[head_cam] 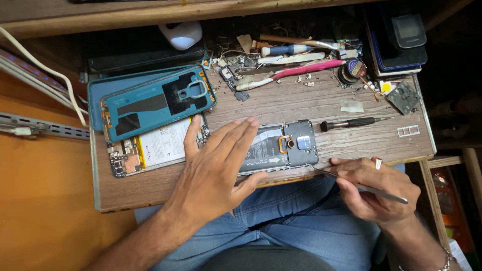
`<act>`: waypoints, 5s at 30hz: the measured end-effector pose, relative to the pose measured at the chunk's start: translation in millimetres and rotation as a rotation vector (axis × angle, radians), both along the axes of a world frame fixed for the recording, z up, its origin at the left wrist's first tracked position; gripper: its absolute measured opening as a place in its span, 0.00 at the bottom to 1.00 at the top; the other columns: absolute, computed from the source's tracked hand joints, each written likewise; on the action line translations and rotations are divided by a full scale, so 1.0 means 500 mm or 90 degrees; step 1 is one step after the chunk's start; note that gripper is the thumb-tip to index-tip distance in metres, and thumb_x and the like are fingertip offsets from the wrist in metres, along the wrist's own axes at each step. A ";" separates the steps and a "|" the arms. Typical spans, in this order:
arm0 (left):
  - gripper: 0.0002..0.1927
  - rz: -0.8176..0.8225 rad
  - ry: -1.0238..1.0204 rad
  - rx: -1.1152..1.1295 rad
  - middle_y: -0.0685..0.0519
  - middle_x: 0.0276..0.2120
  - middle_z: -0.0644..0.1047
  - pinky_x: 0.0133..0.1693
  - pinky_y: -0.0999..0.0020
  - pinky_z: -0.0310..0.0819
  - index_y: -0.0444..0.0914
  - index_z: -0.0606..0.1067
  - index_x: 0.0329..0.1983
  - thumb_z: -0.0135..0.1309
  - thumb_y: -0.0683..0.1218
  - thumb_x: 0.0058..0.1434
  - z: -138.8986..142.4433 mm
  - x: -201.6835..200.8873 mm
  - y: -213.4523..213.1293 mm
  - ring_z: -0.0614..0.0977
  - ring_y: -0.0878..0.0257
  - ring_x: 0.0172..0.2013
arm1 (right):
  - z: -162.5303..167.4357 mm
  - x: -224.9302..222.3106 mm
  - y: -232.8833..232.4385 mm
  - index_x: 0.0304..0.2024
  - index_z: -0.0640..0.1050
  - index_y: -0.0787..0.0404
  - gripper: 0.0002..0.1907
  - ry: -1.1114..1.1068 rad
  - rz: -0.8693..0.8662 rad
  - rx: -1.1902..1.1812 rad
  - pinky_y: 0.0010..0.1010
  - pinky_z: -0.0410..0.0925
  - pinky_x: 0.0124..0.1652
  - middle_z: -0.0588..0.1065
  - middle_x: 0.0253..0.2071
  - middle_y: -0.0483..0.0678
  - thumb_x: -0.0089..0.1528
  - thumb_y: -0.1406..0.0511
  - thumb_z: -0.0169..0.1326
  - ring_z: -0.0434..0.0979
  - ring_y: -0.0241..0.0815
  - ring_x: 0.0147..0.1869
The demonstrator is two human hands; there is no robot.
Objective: The person uses a screwdriver to remove screws from a smartphone's internal metal shield. They then use tweezers to lift and remove the shield, exposing the battery and internal components.
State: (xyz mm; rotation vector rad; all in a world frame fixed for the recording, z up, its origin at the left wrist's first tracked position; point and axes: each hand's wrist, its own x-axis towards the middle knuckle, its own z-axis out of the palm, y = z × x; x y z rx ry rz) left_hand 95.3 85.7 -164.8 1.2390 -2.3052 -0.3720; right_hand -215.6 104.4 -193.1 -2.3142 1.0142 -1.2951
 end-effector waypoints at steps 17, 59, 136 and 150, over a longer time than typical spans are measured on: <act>0.43 -0.002 0.001 0.000 0.45 0.64 0.71 0.68 0.31 0.33 0.34 0.62 0.71 0.61 0.59 0.59 -0.001 0.004 0.000 0.70 0.53 0.65 | 0.015 0.019 -0.004 0.39 0.72 0.69 0.09 0.050 0.041 -0.072 0.44 0.80 0.48 0.79 0.30 0.53 0.60 0.75 0.60 0.85 0.44 0.37; 0.41 -0.004 0.020 -0.016 0.45 0.64 0.72 0.68 0.32 0.35 0.34 0.63 0.71 0.60 0.58 0.60 -0.004 0.005 -0.004 0.72 0.51 0.64 | -0.025 0.010 0.000 0.37 0.72 0.70 0.08 -0.037 -0.023 -0.037 0.41 0.81 0.46 0.78 0.29 0.56 0.60 0.77 0.60 0.85 0.49 0.37; 0.41 0.001 0.030 -0.029 0.45 0.64 0.72 0.68 0.34 0.37 0.33 0.63 0.70 0.61 0.57 0.59 -0.008 0.000 -0.003 0.72 0.51 0.64 | 0.070 0.045 -0.140 0.47 0.83 0.59 0.04 0.221 -0.267 -0.017 0.32 0.76 0.43 0.82 0.40 0.49 0.70 0.67 0.64 0.84 0.41 0.43; 0.41 0.001 0.034 -0.026 0.46 0.64 0.72 0.69 0.34 0.37 0.34 0.63 0.71 0.61 0.58 0.60 -0.007 0.005 -0.002 0.72 0.52 0.64 | 0.067 0.046 -0.023 0.41 0.78 0.68 0.05 0.120 -0.244 -0.060 0.22 0.74 0.36 0.83 0.36 0.53 0.65 0.72 0.62 0.82 0.36 0.34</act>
